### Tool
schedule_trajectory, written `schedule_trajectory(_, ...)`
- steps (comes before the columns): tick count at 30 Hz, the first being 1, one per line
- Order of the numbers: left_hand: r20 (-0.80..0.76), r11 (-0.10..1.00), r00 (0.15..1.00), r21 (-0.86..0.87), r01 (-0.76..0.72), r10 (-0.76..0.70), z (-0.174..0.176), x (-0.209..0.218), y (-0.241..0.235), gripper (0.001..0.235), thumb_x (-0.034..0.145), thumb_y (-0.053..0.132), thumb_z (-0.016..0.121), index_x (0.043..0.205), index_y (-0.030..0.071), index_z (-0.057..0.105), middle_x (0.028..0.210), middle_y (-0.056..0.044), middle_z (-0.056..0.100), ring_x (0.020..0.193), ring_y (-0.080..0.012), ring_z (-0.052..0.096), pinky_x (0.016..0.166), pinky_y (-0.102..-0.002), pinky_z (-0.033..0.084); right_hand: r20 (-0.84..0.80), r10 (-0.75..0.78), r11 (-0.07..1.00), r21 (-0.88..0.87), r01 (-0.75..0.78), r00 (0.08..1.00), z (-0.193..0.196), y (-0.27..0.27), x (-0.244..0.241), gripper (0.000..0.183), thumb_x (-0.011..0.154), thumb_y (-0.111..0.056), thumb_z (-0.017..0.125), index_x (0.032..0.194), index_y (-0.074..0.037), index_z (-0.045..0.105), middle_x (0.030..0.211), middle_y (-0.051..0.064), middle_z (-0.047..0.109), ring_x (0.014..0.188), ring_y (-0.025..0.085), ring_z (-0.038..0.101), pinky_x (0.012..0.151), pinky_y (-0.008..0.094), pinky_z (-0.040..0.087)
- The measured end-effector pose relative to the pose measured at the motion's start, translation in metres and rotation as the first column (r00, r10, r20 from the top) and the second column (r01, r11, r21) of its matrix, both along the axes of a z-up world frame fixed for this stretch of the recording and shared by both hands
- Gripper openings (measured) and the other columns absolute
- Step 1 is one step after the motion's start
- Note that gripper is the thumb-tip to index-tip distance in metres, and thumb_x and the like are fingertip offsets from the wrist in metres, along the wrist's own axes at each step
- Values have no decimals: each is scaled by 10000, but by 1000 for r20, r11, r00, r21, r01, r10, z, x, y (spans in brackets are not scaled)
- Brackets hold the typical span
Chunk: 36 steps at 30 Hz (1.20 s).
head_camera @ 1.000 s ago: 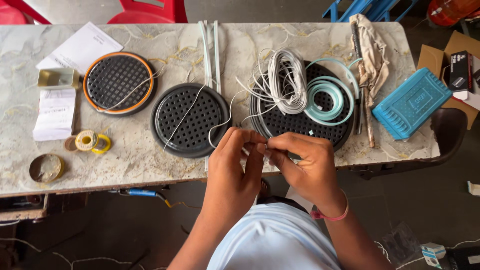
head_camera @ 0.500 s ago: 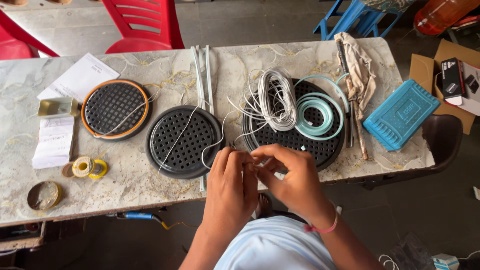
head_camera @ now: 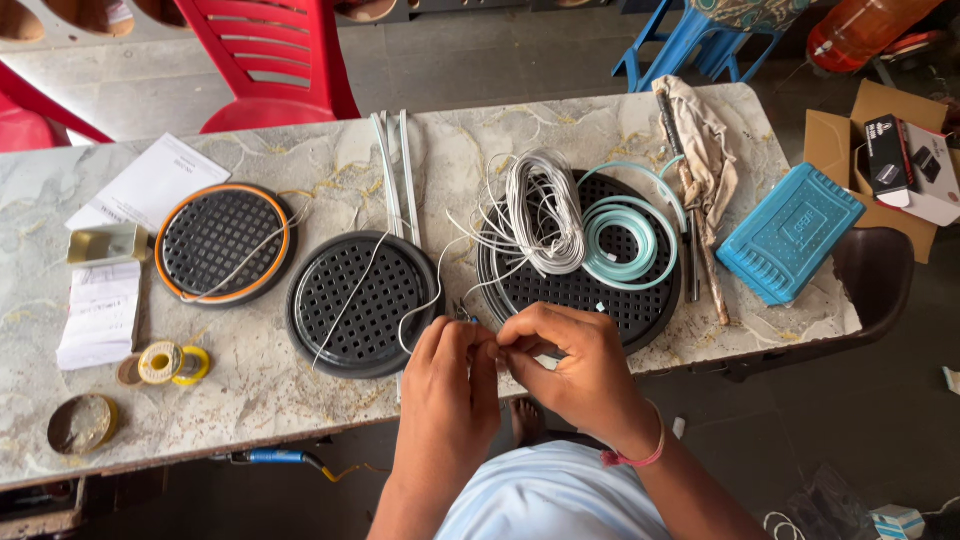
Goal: The person strips the insulation from white wires using blue pliers, then uses a soldering iron and solder to join the exposed ends. The person repeats this process for multiple wire segments on a cluttered workbench.
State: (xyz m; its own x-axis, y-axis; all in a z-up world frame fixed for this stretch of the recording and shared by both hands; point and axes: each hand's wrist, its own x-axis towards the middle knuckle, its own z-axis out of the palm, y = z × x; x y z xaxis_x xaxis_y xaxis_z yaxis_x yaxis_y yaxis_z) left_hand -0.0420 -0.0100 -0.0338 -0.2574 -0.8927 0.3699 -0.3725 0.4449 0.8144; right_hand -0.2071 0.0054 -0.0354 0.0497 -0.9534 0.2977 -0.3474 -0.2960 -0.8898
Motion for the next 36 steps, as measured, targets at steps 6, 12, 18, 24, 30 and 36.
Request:
schedule_trajectory(6,21,997,998,34,66,-67,3,5,-7,72,861,-10,647,932,-1,636,862,-153,642,791,-363,642,687,-428,514,35,-10,996,88,7,999,-4,-3,-2,105,788,49,762,864,1,709,811,43,752,744,78,745,672,227,597)
schedule_trajectory(12,-17,967,988,202,157,-156,9,17,-16,66,850,0,652,914,-1,668,845,-139,659,758,-319,680,668,-380,546,31,-2,986,165,-3,1000,-6,-6,-2,78,785,24,774,855,5,745,766,35,775,722,68,755,652,225,600)
schedule_trajectory(18,-48,973,992,198,121,-114,3,18,-11,93,800,1,679,892,-3,663,814,-115,669,718,-257,682,678,-344,549,125,36,977,204,-62,991,-11,-5,-2,89,816,16,765,904,16,753,799,46,785,744,79,750,681,230,612)
schedule_trajectory(24,-98,965,985,209,161,-143,3,24,-18,99,800,29,706,892,1,680,804,-97,655,699,-206,690,632,-313,557,218,74,962,240,-127,973,-8,-7,-3,85,843,33,760,925,29,735,815,62,783,775,92,766,690,234,625)
schedule_trajectory(30,-189,944,965,241,224,-181,2,31,-20,86,852,36,680,917,-19,671,796,-89,660,713,-163,666,656,-297,551,106,100,988,108,-112,989,3,-4,-2,91,840,58,776,921,31,744,864,67,758,792,92,755,689,236,640)
schedule_trajectory(36,-219,956,958,183,228,-187,6,27,-20,72,852,42,685,879,-16,651,804,-74,671,713,-150,647,652,-295,536,122,93,994,50,-100,988,12,-1,-1,103,856,29,798,948,27,751,902,70,758,806,98,734,708,237,620)
